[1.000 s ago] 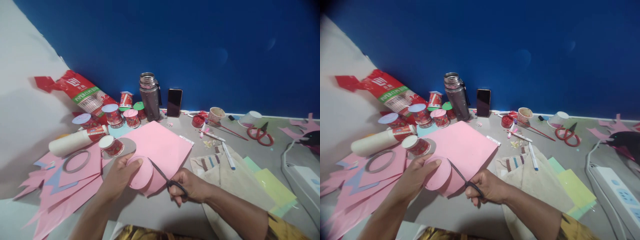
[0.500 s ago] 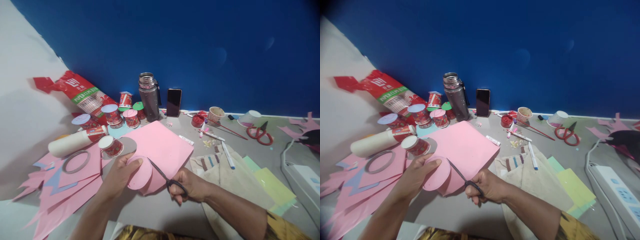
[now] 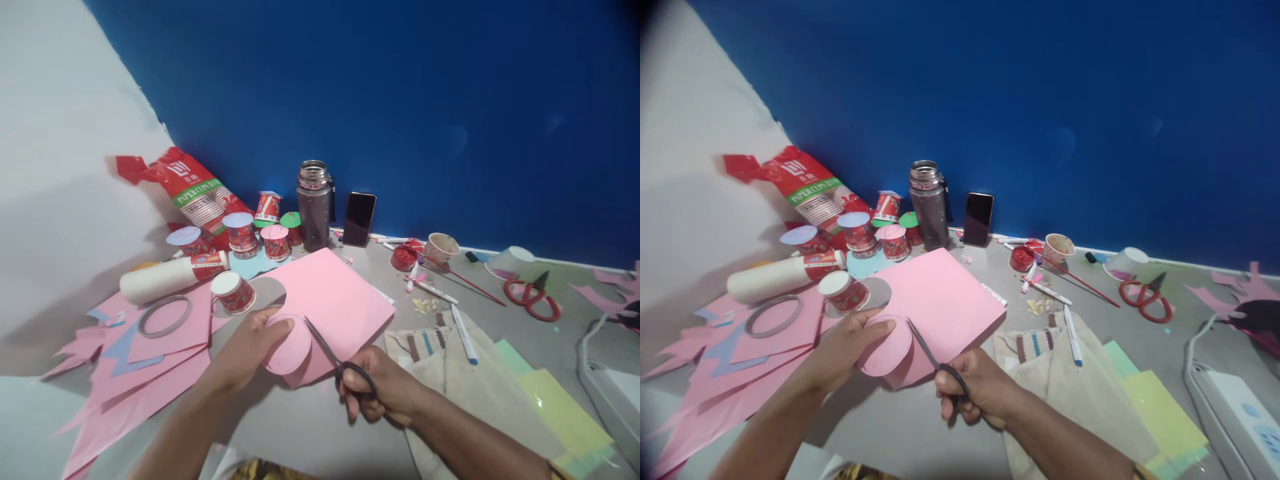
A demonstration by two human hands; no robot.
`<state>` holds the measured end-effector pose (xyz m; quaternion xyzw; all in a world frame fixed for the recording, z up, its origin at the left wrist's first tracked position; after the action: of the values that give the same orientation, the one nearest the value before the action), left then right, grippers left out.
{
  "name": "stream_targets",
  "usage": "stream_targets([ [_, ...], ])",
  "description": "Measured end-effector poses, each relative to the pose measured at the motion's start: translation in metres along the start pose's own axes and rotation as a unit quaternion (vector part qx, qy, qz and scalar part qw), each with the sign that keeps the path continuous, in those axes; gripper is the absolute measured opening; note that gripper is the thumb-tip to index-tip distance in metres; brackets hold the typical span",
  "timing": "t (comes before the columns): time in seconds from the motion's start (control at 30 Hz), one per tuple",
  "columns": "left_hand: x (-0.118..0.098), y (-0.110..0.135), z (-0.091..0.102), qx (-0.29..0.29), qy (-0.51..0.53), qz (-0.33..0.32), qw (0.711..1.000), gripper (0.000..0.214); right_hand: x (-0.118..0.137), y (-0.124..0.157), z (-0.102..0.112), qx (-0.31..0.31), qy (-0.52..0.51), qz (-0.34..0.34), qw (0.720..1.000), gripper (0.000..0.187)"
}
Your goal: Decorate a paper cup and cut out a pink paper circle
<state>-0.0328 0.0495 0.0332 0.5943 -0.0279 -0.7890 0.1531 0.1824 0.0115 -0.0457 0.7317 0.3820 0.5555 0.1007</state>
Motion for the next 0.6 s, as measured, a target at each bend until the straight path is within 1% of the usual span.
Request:
stream_targets([
  [0.07,0.0011,0.0006,-0.0007,0.018,0.009,0.003,1.000,0.025,-0.0005,0.0000,0.0010,0.007,0.000,0.000,1.000,0.069],
  [0.27,0.0010,0.0023,0.0019,-0.003,-0.002,0.012,1.000,0.030,-0.0027,0.0013,0.0015,0.014,0.014,0.013,1.000,0.067],
  [0.47,0.0022,0.0002,0.0019,-0.001,-0.048,-0.030,0.998,0.028,-0.0023,0.0041,-0.0019,0.018,0.034,0.039,0.998,0.064],
  [0.6,0.0018,-0.0003,0.0023,-0.021,-0.064,-0.045,0.997,0.028,0.0018,0.0052,-0.0037,0.005,0.035,0.030,0.999,0.066],
])
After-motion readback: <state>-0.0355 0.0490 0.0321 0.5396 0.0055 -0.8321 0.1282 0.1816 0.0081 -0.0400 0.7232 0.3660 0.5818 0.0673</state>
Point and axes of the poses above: each hand's wrist, its own y-axis away from the middle knuckle, its own z-axis out of the back of the hand, x = y × z, the point moved 5 cm from there along -y, towards the middle knuckle, and after that the axes turned 14 degrees about -x, right-handed, at the moved point
